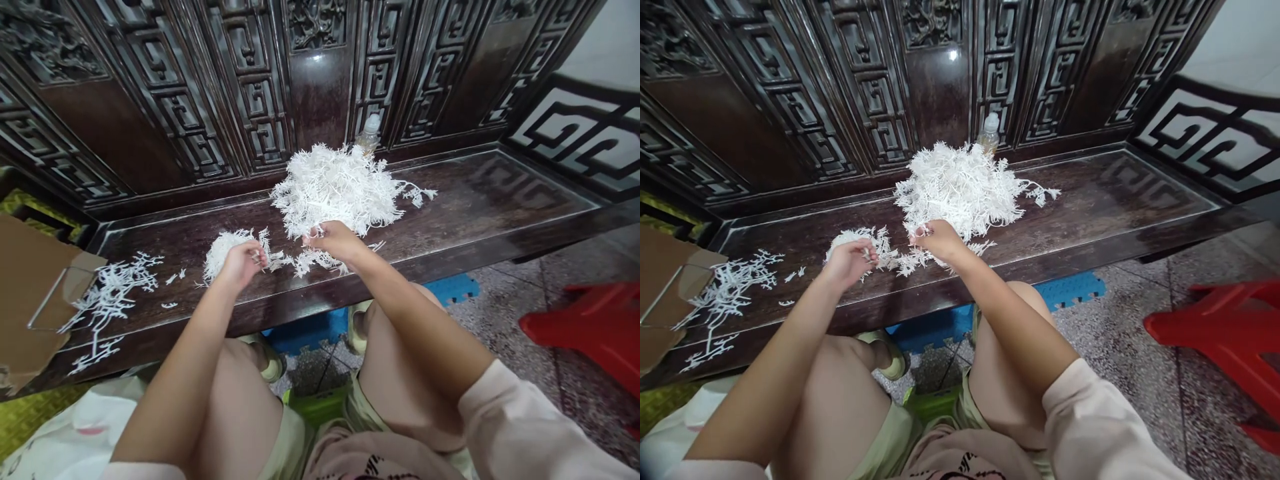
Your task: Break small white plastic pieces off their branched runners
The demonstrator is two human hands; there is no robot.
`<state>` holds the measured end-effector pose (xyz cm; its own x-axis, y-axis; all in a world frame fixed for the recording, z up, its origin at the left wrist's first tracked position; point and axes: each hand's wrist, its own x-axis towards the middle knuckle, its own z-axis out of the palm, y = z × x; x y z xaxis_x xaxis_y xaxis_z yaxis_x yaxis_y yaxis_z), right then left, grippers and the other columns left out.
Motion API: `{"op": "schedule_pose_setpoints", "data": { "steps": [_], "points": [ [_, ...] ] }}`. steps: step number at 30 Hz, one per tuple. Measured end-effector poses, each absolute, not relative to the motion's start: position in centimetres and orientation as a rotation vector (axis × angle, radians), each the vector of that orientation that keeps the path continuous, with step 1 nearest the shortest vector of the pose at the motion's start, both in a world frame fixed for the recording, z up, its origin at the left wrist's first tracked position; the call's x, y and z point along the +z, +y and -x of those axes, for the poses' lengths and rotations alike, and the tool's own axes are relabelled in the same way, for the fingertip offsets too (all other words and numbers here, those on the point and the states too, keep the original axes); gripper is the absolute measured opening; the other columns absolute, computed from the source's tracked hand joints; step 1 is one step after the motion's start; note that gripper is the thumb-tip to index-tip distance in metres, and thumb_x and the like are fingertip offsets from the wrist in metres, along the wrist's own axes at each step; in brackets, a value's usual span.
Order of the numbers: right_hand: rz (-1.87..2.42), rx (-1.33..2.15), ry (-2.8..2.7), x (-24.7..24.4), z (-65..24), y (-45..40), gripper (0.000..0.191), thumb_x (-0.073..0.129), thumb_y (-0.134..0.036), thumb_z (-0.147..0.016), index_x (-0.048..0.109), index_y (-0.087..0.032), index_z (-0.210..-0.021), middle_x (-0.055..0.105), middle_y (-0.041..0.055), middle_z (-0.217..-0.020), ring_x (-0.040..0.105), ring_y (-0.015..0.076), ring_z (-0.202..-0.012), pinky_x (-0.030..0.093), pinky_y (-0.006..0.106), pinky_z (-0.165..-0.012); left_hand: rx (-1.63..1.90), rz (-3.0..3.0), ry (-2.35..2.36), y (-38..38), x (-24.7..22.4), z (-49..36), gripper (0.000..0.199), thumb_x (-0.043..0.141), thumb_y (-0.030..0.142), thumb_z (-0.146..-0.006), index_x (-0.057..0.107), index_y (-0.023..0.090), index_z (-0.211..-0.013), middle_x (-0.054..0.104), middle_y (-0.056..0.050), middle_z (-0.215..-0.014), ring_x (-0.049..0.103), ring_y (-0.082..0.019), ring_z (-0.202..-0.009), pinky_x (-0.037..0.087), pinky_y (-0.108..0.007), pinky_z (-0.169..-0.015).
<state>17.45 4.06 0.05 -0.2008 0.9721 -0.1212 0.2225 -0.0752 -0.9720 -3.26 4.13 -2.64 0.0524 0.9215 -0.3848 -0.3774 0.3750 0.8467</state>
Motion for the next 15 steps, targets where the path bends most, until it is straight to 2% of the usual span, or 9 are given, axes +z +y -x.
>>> {"op": "schedule_pose_setpoints", "data": {
  "steps": [4,9,12,15],
  "points": [
    [1.349,1.42,-1.542,-0.4,-16.7,4.3,0.015,0.061,-0.023,-0.056,0.05,-0.015,-0.064,0.049,-0.0041,-0.054,0.046,0.0091,-0.054,0.035,0.023,-0.057,0.983,-0.591,0.909,2.7,-1.8,-1.6,0.005,0.042,0.013,-0.061,0.047,0.013,-0.06,0.047,-0.003,-0.056,0.046,-0.011,-0.05,0.036,-0.023,-0.048],
    [1.353,1.472,-1.672,-0.3,-16.4,3.6,0.015,0.06,-0.026,-0.057,0.051,-0.015,-0.062,0.048,-0.0044,-0.051,0.044,0.0086,-0.053,0.031,0.023,-0.055,1.01,-0.61,1.004,2.1,-1.7,-2.2,0.012,0.049,0.025,-0.072,0.051,0.013,-0.067,0.038,0.002,-0.049,0.033,-0.005,-0.041,0.026,-0.019,-0.041],
    [1.358,1.497,-1.731,-0.5,-16.4,3.6,0.015,0.059,-0.029,-0.059,0.052,-0.015,-0.061,0.05,-0.0034,-0.053,0.044,0.0091,-0.054,0.031,0.023,-0.056,1.018,-0.799,1.032,2.0,-2.0,-1.5,0.018,0.057,0.033,-0.071,0.054,0.015,-0.073,0.034,0.005,-0.049,0.028,-0.004,-0.041,0.022,-0.018,-0.041],
    [1.354,1.516,-1.752,-0.9,-16.5,3.8,0.017,0.059,-0.031,-0.059,0.053,-0.015,-0.061,0.051,-0.0024,-0.056,0.045,0.0096,-0.056,0.031,0.024,-0.057,1.0,-0.983,1.062,1.9,-2.2,-1.5,0.02,0.061,0.034,-0.068,0.055,0.015,-0.069,0.034,0.005,-0.05,0.028,-0.004,-0.043,0.022,-0.018,-0.042]
  ]
}}
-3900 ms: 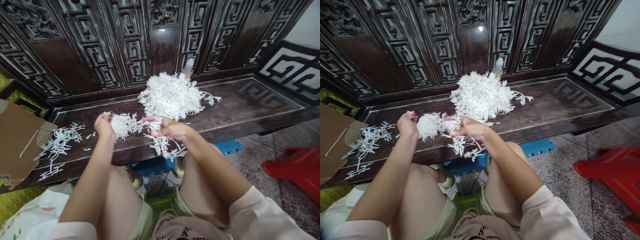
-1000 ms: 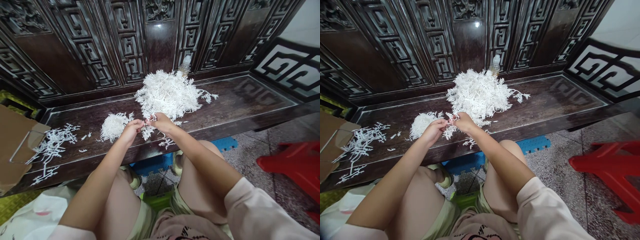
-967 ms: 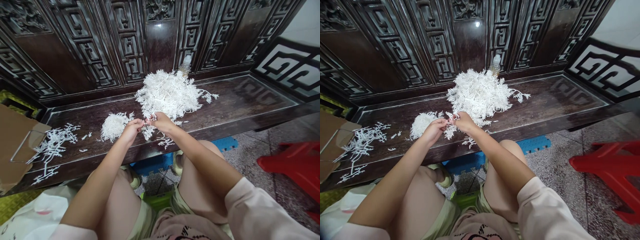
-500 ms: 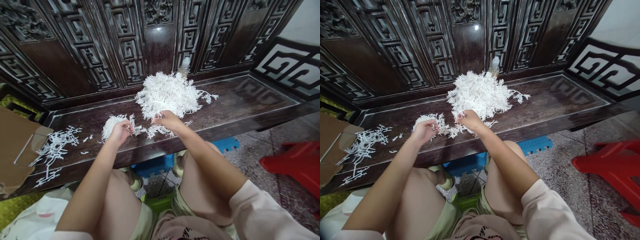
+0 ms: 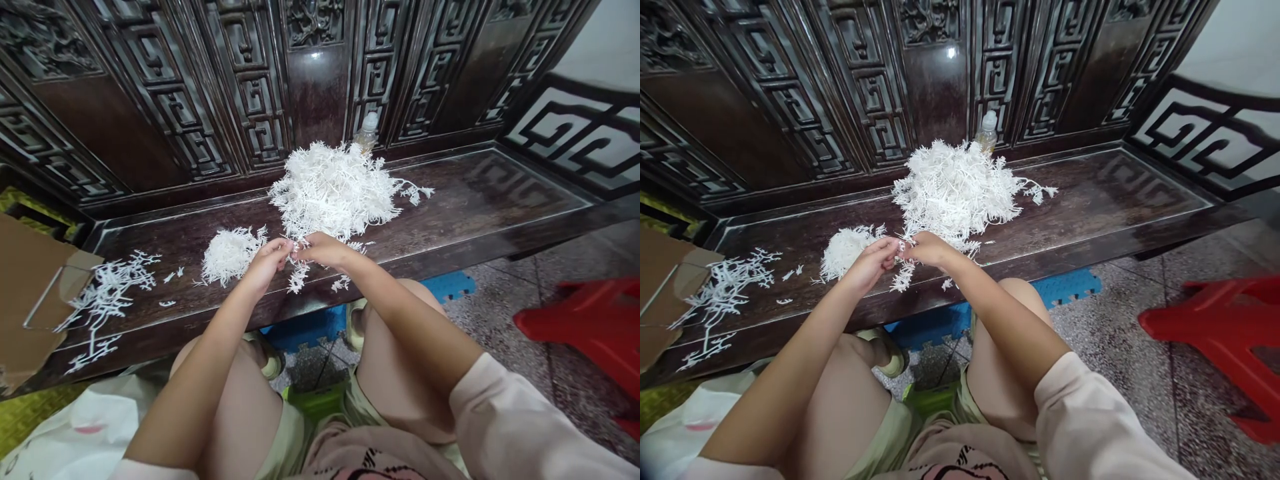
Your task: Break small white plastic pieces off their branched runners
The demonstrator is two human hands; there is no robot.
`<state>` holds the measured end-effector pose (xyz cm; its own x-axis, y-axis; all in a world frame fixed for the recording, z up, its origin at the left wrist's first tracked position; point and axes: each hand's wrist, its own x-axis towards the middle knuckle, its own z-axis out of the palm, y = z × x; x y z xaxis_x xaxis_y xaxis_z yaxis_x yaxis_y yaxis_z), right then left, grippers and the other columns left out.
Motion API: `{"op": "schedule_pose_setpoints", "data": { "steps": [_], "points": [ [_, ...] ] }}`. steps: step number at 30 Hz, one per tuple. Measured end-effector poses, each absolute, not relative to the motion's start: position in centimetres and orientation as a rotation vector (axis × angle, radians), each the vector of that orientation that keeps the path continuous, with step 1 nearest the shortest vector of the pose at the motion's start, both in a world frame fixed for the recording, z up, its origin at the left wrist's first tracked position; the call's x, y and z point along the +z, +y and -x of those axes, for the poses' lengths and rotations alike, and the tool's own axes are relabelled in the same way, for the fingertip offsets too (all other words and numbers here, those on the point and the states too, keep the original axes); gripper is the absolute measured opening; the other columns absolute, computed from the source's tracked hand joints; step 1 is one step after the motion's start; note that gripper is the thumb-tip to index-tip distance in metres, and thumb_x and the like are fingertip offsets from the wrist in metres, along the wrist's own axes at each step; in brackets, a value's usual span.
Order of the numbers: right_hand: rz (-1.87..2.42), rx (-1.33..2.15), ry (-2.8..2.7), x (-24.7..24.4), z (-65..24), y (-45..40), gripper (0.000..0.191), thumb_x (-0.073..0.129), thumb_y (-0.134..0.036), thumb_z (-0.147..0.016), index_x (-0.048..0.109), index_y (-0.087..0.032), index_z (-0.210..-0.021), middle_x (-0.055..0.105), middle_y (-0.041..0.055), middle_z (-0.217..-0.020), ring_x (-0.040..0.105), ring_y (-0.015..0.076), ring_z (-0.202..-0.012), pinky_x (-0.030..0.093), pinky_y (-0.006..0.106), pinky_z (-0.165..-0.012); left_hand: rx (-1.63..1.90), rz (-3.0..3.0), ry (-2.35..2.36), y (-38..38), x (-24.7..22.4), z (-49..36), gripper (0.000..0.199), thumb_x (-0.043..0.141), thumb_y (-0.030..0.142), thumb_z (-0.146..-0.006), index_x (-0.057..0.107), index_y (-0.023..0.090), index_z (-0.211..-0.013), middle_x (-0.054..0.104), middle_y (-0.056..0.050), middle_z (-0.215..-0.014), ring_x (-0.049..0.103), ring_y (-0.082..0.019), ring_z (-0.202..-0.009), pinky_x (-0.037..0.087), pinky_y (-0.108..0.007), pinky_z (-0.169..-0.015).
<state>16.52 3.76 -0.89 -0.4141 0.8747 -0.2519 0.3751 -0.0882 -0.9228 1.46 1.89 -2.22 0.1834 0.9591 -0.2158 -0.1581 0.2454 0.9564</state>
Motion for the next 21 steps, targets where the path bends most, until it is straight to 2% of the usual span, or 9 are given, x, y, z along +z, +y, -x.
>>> {"op": "schedule_pose_setpoints", "data": {
  "steps": [6,10,14,21],
  "points": [
    [1.321,1.565,-1.738,-0.1,-16.8,3.4,0.019,0.061,-0.031,-0.06,0.056,-0.015,-0.067,0.053,-0.0005,-0.06,0.046,0.0104,-0.06,0.033,0.024,-0.058,1.05,-1.087,1.132,2.0,-2.3,-1.3,0.019,0.06,0.033,-0.068,0.053,0.016,-0.063,0.032,0.005,-0.047,0.027,-0.005,-0.043,0.022,-0.019,-0.043],
    [1.17,1.662,-1.709,0.8,-16.6,3.1,0.024,0.059,-0.039,-0.064,0.055,-0.016,-0.072,0.053,-0.0006,-0.068,0.045,0.0094,-0.061,0.035,0.023,-0.057,1.107,-1.133,1.218,2.3,-2.4,-0.7,0.019,0.058,0.033,-0.069,0.053,0.016,-0.062,0.035,0.004,-0.05,0.028,-0.006,-0.045,0.023,-0.018,-0.044],
    [1.179,1.578,-1.663,0.6,-16.2,3.0,0.029,0.05,-0.044,-0.071,0.051,-0.016,-0.065,0.046,-0.0023,-0.06,0.039,0.008,-0.056,0.032,0.022,-0.053,1.108,-1.19,1.209,2.4,-2.4,-0.6,0.021,0.056,0.034,-0.071,0.051,0.016,-0.061,0.037,0.003,-0.053,0.03,-0.007,-0.048,0.025,-0.018,-0.045],
    [1.148,1.484,-1.616,-0.5,-15.7,3.1,0.028,0.053,-0.043,-0.069,0.055,-0.017,-0.077,0.043,-0.004,-0.058,0.035,0.0073,-0.053,0.029,0.022,-0.054,1.157,-1.186,1.176,2.2,-1.9,-0.7,0.021,0.056,0.033,-0.072,0.048,0.016,-0.06,0.031,0.004,-0.05,0.027,-0.007,-0.047,0.022,-0.02,-0.046]
  ]
}}
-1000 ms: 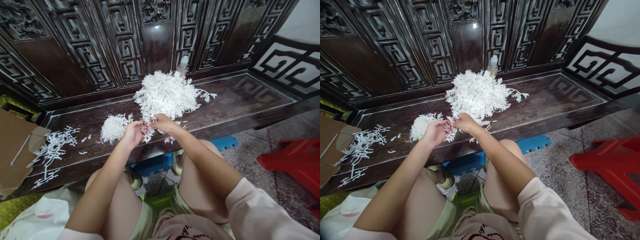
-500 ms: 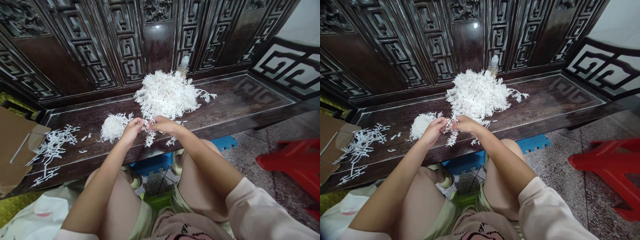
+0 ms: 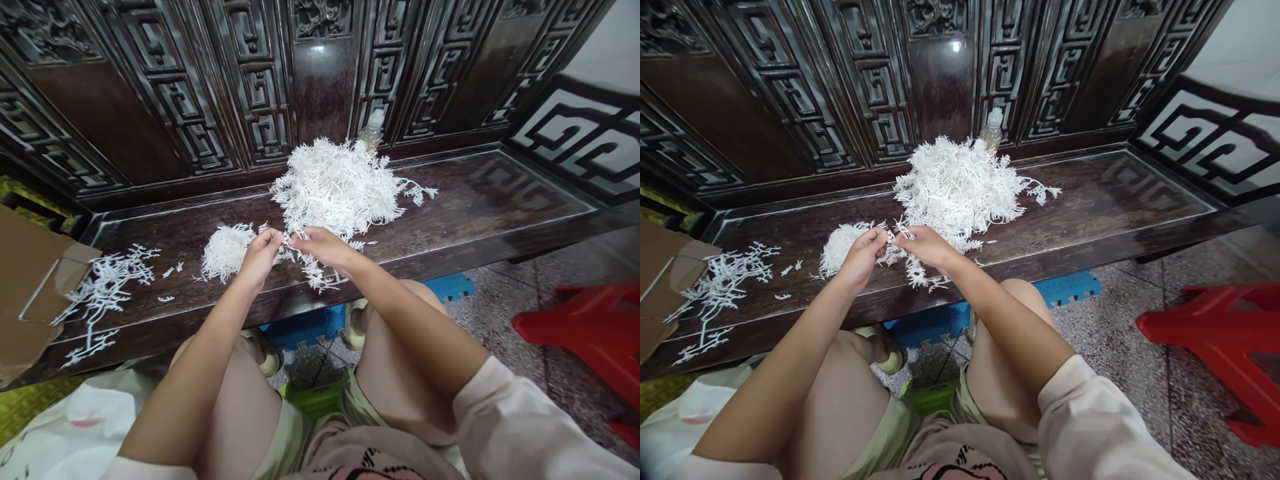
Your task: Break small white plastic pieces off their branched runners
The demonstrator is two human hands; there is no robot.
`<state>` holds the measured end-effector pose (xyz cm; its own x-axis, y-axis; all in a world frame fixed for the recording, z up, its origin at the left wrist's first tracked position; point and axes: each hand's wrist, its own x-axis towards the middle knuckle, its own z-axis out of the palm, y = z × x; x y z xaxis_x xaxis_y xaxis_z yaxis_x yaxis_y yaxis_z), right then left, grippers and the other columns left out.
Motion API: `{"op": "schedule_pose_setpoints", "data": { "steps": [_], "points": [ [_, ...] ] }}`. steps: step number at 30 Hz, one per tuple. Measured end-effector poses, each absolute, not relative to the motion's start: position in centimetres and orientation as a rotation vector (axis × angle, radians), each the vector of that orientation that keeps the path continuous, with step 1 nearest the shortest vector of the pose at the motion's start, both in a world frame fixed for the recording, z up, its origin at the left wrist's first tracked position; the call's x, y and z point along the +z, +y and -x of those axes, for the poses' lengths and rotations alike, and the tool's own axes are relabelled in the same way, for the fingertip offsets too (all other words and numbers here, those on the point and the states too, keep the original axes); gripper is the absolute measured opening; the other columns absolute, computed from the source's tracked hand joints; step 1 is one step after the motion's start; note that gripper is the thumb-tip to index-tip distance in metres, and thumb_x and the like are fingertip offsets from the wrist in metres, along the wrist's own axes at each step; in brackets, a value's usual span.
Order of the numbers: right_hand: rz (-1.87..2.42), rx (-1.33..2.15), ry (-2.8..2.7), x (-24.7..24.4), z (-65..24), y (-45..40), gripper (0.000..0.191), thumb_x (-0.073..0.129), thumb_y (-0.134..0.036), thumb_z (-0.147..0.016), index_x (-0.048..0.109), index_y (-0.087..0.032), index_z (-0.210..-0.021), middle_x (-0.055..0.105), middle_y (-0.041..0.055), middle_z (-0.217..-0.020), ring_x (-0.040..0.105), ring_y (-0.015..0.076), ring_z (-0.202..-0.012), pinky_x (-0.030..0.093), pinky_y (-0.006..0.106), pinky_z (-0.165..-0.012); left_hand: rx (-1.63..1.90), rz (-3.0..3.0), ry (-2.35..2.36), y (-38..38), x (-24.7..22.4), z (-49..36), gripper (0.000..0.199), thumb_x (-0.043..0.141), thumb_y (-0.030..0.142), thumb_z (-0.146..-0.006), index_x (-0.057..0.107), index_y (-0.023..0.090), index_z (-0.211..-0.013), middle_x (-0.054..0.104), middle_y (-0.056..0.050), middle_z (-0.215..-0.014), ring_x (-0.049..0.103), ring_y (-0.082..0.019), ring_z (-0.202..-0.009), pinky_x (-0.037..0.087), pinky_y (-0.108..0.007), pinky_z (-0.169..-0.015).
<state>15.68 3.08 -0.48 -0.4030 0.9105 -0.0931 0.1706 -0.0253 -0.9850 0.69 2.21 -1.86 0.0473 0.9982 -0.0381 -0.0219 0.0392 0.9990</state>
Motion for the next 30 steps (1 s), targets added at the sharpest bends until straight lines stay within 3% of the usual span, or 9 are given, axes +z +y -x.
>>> {"op": "schedule_pose_setpoints", "data": {
  "steps": [8,18,30],
  "points": [
    [1.268,1.487,-1.616,0.5,-15.8,2.9,0.023,0.049,-0.038,-0.07,0.052,-0.015,-0.069,0.037,-0.0048,-0.054,0.029,0.0058,-0.047,0.023,0.021,-0.047,0.917,-1.329,1.204,2.1,-1.3,-0.1,0.029,0.052,0.042,-0.072,0.057,0.02,-0.09,0.045,0.003,-0.062,0.036,-0.009,-0.055,0.028,-0.021,-0.053],
    [1.195,1.501,-1.689,0.2,-16.5,3.5,0.02,0.05,-0.034,-0.069,0.056,-0.015,-0.072,0.044,-0.0032,-0.058,0.034,0.0071,-0.053,0.027,0.022,-0.053,0.865,-1.467,1.117,2.3,-1.3,0.4,0.024,0.056,0.039,-0.07,0.06,0.015,-0.064,0.056,0.0,-0.068,0.047,-0.013,-0.069,0.033,-0.023,-0.067],
    [0.858,1.689,-1.716,2.3,-16.7,3.1,0.018,0.056,-0.031,-0.068,0.055,-0.014,-0.068,0.041,-0.005,-0.055,0.03,0.005,-0.051,0.022,0.022,-0.05,1.073,-1.355,0.895,2.2,0.3,1.2,0.025,0.062,0.031,-0.067,0.052,0.015,-0.05,0.038,0.002,-0.056,0.035,-0.01,-0.058,0.027,-0.023,-0.059]
  ]
}}
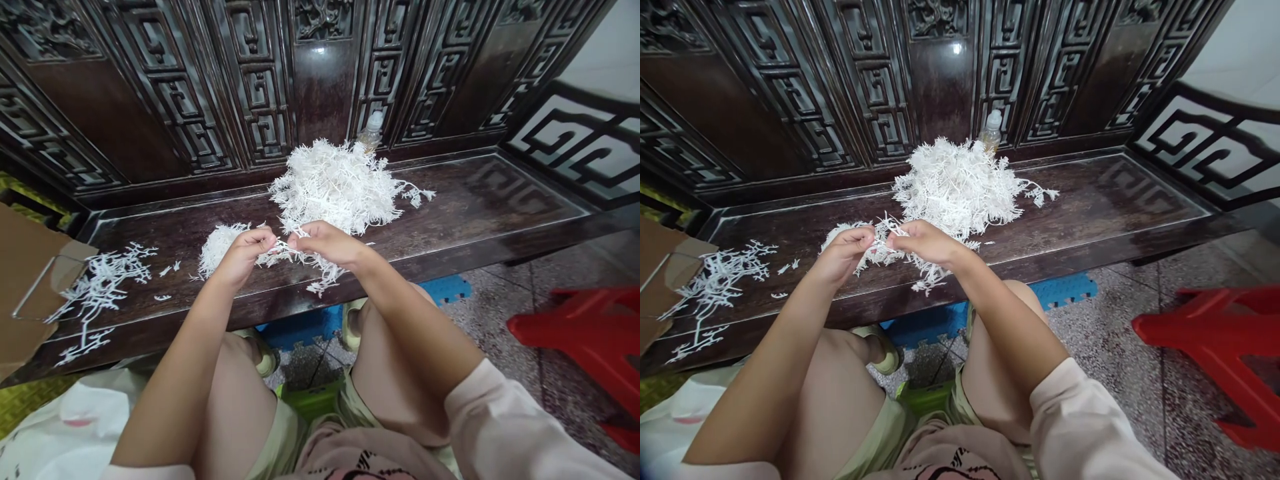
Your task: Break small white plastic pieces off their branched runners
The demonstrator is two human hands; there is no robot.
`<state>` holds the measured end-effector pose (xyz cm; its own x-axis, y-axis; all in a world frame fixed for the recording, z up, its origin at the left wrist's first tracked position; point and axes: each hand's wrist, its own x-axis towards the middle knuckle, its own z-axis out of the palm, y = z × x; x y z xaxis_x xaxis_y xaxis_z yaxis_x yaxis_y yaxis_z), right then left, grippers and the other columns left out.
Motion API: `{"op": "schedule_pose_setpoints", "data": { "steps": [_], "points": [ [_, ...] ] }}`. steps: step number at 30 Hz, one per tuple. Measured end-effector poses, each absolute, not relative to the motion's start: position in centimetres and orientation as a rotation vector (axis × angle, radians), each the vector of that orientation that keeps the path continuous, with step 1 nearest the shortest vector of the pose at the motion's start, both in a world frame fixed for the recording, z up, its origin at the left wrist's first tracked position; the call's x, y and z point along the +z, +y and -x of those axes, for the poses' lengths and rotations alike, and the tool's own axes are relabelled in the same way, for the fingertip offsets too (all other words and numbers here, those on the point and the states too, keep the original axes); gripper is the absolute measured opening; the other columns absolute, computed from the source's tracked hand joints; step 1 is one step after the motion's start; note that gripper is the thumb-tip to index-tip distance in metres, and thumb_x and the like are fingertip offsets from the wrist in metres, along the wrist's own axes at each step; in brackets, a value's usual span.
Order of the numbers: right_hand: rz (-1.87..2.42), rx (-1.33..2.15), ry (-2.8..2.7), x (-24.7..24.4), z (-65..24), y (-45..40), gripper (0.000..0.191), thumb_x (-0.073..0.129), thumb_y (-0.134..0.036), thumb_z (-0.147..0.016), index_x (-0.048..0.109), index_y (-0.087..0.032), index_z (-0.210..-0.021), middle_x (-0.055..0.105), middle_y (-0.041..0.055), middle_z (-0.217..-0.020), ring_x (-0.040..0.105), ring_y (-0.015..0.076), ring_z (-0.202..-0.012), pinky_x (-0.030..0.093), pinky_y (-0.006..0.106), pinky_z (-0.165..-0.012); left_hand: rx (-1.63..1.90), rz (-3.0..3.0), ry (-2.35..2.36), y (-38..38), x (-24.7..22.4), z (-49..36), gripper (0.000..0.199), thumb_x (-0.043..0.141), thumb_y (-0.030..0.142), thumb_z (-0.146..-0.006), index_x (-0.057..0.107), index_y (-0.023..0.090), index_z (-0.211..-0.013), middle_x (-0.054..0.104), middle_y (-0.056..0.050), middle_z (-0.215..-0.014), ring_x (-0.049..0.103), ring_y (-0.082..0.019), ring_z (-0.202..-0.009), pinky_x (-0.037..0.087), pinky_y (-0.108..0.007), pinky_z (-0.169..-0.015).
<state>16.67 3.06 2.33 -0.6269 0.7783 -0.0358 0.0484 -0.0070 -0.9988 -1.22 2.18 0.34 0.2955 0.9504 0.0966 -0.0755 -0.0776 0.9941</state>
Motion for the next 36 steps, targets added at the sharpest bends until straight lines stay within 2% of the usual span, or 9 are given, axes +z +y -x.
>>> {"op": "schedule_pose_setpoints", "data": {
  "steps": [7,13,20,23,27,31,36],
  "points": [
    [0.759,1.736,-1.746,2.4,-16.7,3.4,0.017,0.058,-0.03,-0.068,0.057,-0.013,-0.068,0.042,-0.0052,-0.052,0.03,0.0046,-0.049,0.021,0.021,-0.047,1.095,-1.257,0.786,1.9,0.8,1.1,0.028,0.064,0.035,-0.064,0.053,0.014,-0.05,0.036,0.001,-0.058,0.034,-0.01,-0.057,0.026,-0.024,-0.057],
    [0.617,1.808,-1.709,2.9,-17.0,2.9,0.016,0.057,-0.028,-0.067,0.056,-0.012,-0.067,0.05,-0.0037,-0.056,0.03,0.0036,-0.047,0.02,0.02,-0.044,1.068,-1.268,0.707,1.5,1.4,0.6,0.029,0.063,0.036,-0.065,0.053,0.014,-0.049,0.038,0.0,-0.057,0.038,-0.011,-0.057,0.028,-0.026,-0.058],
    [0.43,1.892,-1.681,3.2,-16.7,2.7,0.016,0.056,-0.028,-0.066,0.053,-0.013,-0.062,0.044,-0.0062,-0.049,0.029,0.0032,-0.044,0.018,0.02,-0.042,1.049,-1.216,0.61,0.9,2.3,0.4,0.03,0.063,0.037,-0.065,0.052,0.014,-0.049,0.043,0.0,-0.059,0.04,-0.011,-0.056,0.029,-0.025,-0.055],
    [0.536,1.864,-1.674,3.0,-16.8,2.8,0.018,0.058,-0.03,-0.066,0.054,-0.012,-0.065,0.046,-0.0051,-0.053,0.03,0.0036,-0.046,0.02,0.02,-0.044,1.031,-1.186,0.682,1.2,1.7,0.7,0.031,0.063,0.039,-0.064,0.053,0.014,-0.05,0.046,0.0,-0.06,0.042,-0.01,-0.058,0.031,-0.024,-0.058],
    [0.81,1.75,-1.569,2.3,-16.7,2.9,0.018,0.057,-0.032,-0.069,0.055,-0.014,-0.067,0.044,-0.0046,-0.055,0.032,0.0052,-0.05,0.025,0.021,-0.049,1.011,-1.051,0.874,1.5,0.2,0.7,0.029,0.065,0.043,-0.061,0.058,0.015,-0.062,0.052,0.0,-0.061,0.045,-0.01,-0.061,0.035,-0.023,-0.061],
    [0.936,1.633,-1.565,1.8,-16.5,3.1,0.022,0.055,-0.036,-0.07,0.056,-0.014,-0.066,0.039,-0.0049,-0.051,0.031,0.0065,-0.051,0.026,0.021,-0.052,1.059,-0.99,0.881,1.3,-0.4,-0.2,0.04,0.059,0.054,-0.061,0.06,0.015,-0.069,0.05,0.0,-0.06,0.038,-0.009,-0.054,0.032,-0.022,-0.054],
    [0.994,1.546,-1.626,1.4,-16.4,2.9,0.023,0.052,-0.038,-0.071,0.054,-0.016,-0.071,0.035,-0.0058,-0.052,0.028,0.0067,-0.048,0.022,0.021,-0.047,1.046,-1.166,1.018,1.0,-0.1,-0.6,0.026,0.061,0.042,-0.066,0.06,0.016,-0.066,0.047,0.002,-0.059,0.035,-0.008,-0.054,0.027,-0.021,-0.051]
  ]
}}
